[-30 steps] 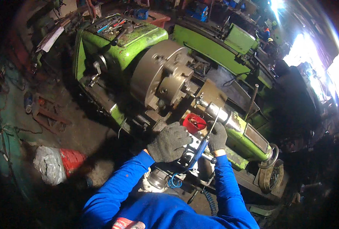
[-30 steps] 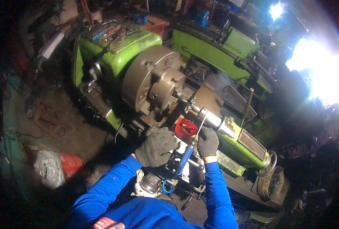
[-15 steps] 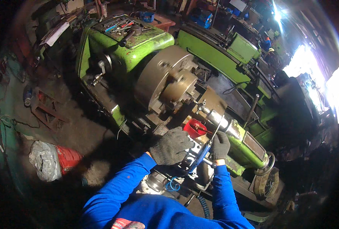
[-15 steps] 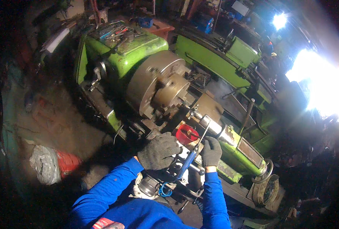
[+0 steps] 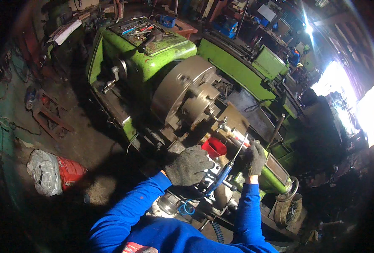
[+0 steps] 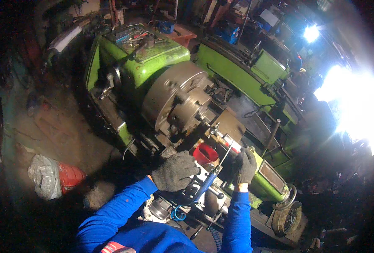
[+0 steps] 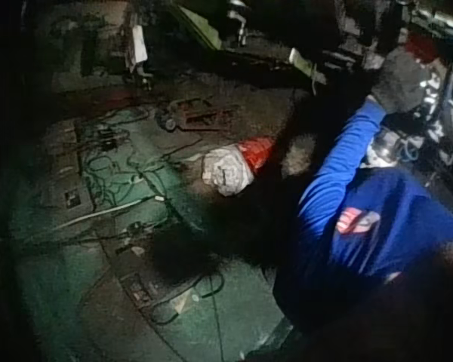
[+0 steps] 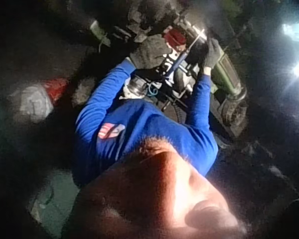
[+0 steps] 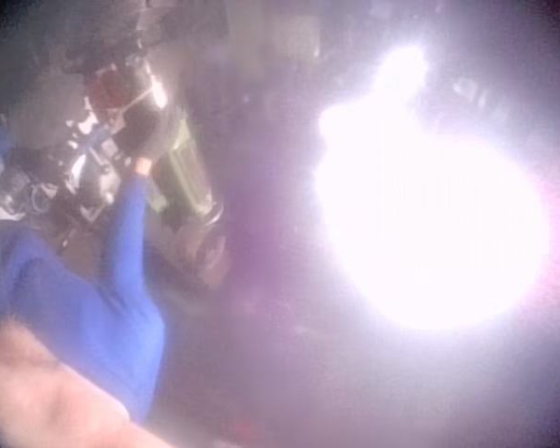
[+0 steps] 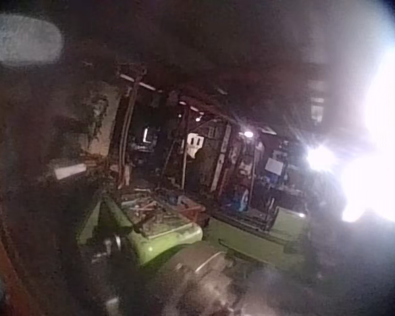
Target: The person operates a green metal lathe, adjusting the tool post and controls while a cylindrical metal workpiece rotates. They use a red funnel to apply cutting fluid and manipulate the lathe's handwheels and levers to guide the cutting tool along the workpiece.
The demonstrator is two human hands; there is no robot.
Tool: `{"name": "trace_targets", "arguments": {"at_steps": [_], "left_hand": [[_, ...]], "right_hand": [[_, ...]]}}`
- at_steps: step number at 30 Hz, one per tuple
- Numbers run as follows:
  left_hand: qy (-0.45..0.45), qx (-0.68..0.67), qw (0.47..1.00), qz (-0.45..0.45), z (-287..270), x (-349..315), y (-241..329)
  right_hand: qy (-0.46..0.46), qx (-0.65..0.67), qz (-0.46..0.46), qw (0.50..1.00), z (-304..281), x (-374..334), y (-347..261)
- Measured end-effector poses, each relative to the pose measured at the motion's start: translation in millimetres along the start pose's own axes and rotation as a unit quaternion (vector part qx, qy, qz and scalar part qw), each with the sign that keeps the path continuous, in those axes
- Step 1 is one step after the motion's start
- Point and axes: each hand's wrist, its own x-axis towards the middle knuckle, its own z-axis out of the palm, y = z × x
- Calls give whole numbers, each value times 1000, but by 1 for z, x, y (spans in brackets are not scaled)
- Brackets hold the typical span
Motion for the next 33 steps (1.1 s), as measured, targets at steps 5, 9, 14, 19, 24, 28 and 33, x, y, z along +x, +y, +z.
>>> {"name": "trace_targets", "arguments": {"at_steps": [5,9,14,19,24,28,33], "left_hand": [[-20,-2,1000,-10,1,-1,-1],[-7,4,1000,-2,2,-3,-3],[-12,6,1000,-11,4,-4,-1],[8,20,1000,-1,3,-5,0],[-16,-8,1000,-19,0,-2,-1],[12,4,1000,-4,5,-6,-4],[-1,-7,1000,-4,3,-4,-4]], "right_hand": [[-40,334,337,879,63,50,-3],[-96,253,288,919,77,86,-28],[-107,276,339,893,91,99,-43],[-105,102,194,970,95,94,-36],[-137,106,214,961,88,102,-52],[-192,75,187,961,87,113,-53],[-330,31,159,930,111,126,-36]]}}
